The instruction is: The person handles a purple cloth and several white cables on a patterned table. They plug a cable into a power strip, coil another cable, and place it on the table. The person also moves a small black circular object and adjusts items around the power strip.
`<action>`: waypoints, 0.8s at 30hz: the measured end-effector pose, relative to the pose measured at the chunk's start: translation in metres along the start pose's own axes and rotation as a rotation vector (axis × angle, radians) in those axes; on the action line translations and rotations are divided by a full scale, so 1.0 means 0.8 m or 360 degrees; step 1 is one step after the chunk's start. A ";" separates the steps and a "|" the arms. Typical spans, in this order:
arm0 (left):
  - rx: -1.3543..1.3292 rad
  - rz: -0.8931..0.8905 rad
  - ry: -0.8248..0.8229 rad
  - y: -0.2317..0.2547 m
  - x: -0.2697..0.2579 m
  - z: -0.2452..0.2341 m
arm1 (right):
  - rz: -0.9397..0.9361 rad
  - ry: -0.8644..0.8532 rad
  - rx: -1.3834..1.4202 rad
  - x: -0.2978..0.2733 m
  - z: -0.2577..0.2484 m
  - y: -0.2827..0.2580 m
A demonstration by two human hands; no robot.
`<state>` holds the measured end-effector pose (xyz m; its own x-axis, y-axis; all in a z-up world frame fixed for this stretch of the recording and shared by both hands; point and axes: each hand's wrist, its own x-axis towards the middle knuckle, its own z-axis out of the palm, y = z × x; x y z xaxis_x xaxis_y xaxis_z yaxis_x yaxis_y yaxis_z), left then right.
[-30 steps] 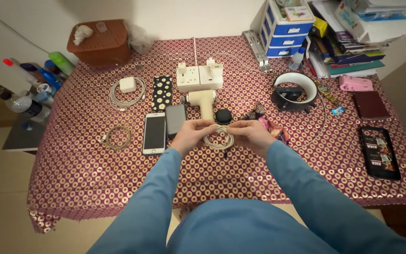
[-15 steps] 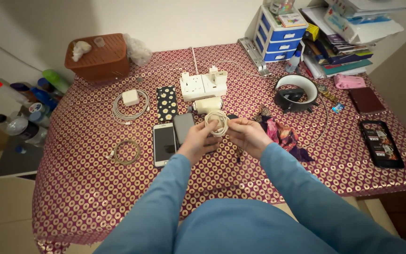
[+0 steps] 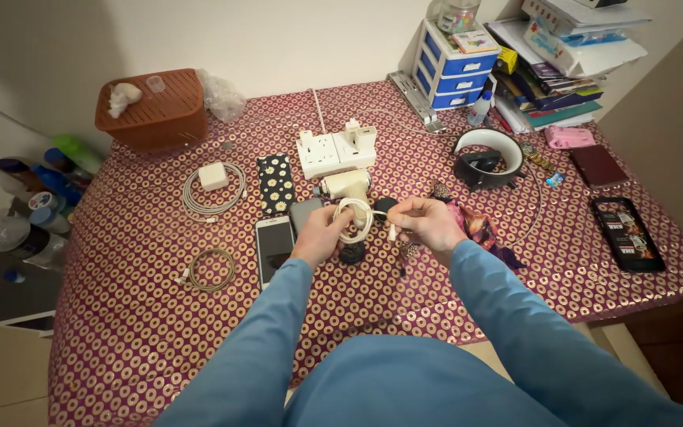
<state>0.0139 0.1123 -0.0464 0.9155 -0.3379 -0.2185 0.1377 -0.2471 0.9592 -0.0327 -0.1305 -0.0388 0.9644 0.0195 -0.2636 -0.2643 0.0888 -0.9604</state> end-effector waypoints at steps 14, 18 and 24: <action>0.0488 0.0446 0.0488 0.027 -0.013 0.027 | -0.0041 0.0323 0.0157 -0.006 0.037 -0.035; 0.0297 0.0306 0.0458 0.039 -0.021 0.031 | -0.0224 0.0382 0.0039 -0.004 0.046 -0.028; 0.0036 0.0350 0.0338 0.038 -0.018 0.033 | -0.0339 0.0362 -0.0226 -0.002 0.054 -0.014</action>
